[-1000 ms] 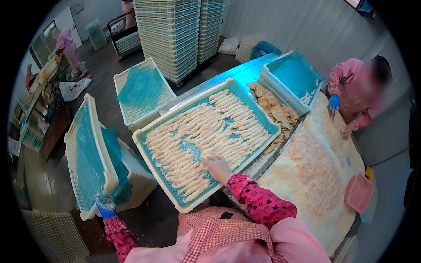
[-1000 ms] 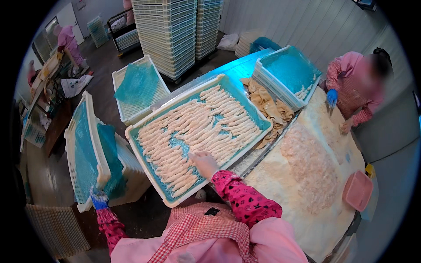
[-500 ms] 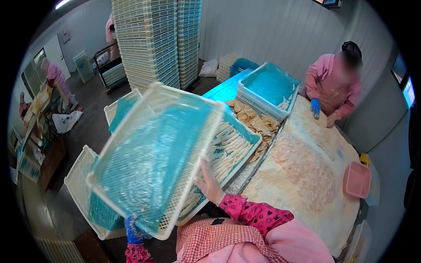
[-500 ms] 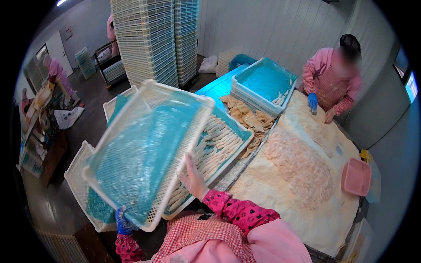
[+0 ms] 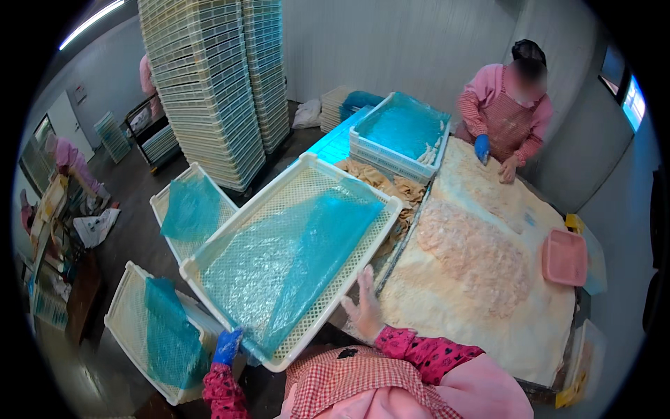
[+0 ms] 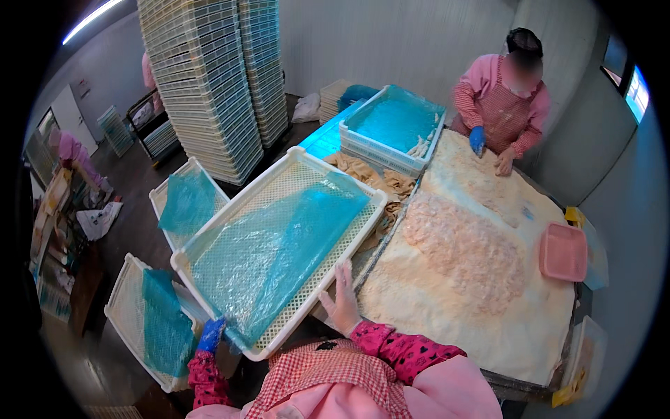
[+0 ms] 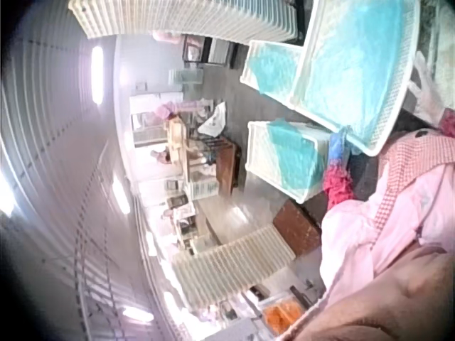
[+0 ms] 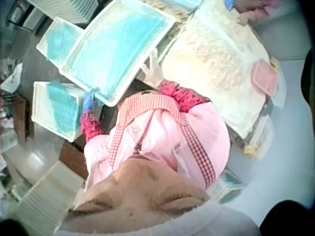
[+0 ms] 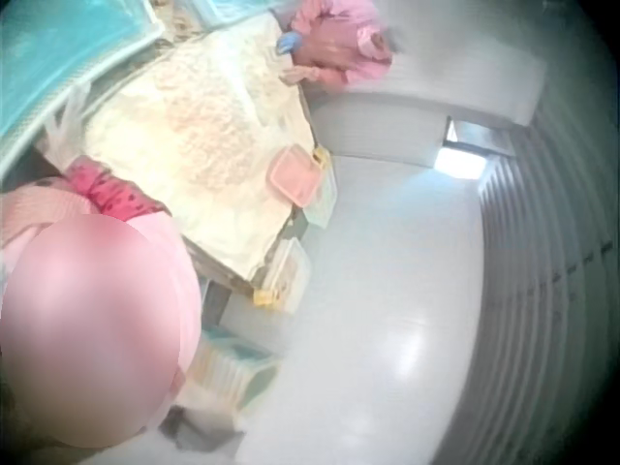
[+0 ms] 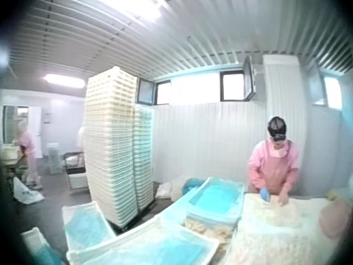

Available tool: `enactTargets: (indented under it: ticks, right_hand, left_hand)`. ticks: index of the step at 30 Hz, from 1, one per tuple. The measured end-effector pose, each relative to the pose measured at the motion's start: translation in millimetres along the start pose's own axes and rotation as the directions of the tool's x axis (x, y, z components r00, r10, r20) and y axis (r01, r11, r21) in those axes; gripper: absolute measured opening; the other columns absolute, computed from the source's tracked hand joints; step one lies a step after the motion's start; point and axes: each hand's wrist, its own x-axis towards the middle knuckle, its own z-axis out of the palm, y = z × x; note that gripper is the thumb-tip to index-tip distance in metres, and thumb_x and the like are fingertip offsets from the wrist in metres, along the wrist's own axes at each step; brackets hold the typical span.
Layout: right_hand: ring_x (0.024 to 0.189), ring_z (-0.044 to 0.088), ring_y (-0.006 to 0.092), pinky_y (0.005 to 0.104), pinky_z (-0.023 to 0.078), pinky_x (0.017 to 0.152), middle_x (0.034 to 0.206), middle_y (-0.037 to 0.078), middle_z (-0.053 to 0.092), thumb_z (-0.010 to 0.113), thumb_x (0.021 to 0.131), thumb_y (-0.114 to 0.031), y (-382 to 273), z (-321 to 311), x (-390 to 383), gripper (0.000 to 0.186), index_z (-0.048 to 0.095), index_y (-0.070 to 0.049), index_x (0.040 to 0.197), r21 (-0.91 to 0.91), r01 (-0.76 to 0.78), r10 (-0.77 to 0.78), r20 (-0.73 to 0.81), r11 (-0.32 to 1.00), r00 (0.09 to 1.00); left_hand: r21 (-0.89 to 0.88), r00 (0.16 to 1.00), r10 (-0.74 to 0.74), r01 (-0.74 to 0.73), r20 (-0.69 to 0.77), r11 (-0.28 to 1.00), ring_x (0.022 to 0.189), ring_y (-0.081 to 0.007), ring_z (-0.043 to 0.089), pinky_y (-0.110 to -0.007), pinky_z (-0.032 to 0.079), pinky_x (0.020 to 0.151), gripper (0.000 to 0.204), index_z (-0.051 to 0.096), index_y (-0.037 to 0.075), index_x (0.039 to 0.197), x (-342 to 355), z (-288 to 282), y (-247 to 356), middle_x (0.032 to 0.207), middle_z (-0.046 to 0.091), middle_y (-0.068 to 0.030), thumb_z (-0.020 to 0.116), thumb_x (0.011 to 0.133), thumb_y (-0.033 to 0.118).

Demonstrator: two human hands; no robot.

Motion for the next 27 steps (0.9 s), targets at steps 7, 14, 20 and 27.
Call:
enactTargets:
  ticks: [7,14,20,27]
  right_hand:
    - [0.123,0.036,0.0332,0.0413,0.029,0.102,0.132,0.018,0.039,0.055,0.079,-0.009,5.1,10.1,108.2,0.056,0.034,0.0,0.13,0.002,0.341,-0.312,0.411,0.94,0.857]
    - [0.107,0.05,0.0259,0.0386,0.038,0.092,0.107,0.01,0.056,0.057,0.072,-0.008,11.7,106.3,180.2,0.032,0.056,-0.007,0.104,-0.251,0.878,-0.337,0.852,0.407,0.4]
    - [0.099,0.054,0.0266,0.0428,0.039,0.088,0.091,0.007,0.06,0.059,0.069,-0.015,2.7,75.1,191.7,0.015,0.062,-0.014,0.084,-0.129,0.944,-0.286,0.933,0.304,0.219]
    - [0.077,0.058,0.0294,0.0349,0.048,0.063,0.077,0.011,0.055,0.056,0.072,-0.005,-93.8,-35.0,315.5,0.012,0.057,-0.011,0.083,-0.578,0.723,-0.724,0.301,0.379,0.62]
  left_hand:
    - [0.679,0.852,0.396,-0.067,-0.343,0.731,0.085,-0.037,0.058,-0.044,0.046,0.078,0.061,0.051,-0.003,0.112,-22.9,10.9,27.0,0.091,0.06,-0.0218,0.062,0.077,0.046]
    - [0.665,0.821,0.53,-0.518,0.212,0.537,0.101,-0.0398,0.052,-0.044,0.042,0.086,0.092,0.028,0.001,0.135,-46.2,62.4,71.5,0.114,0.05,-0.0262,0.072,0.066,0.043]
    - [0.65,0.737,0.608,-0.622,0.297,0.437,0.094,-0.0366,0.056,-0.044,0.045,0.079,0.07,0.03,0.008,0.134,-23.2,79.0,26.2,0.101,0.057,-0.0229,0.063,0.075,0.025]
    - [0.966,0.31,0.946,-0.203,-0.093,0.162,0.064,-0.0268,0.053,-0.039,0.042,0.057,0.011,0.059,0.013,0.084,-12.5,-23.4,196.9,0.071,0.053,-0.0114,0.053,0.076,0.008]
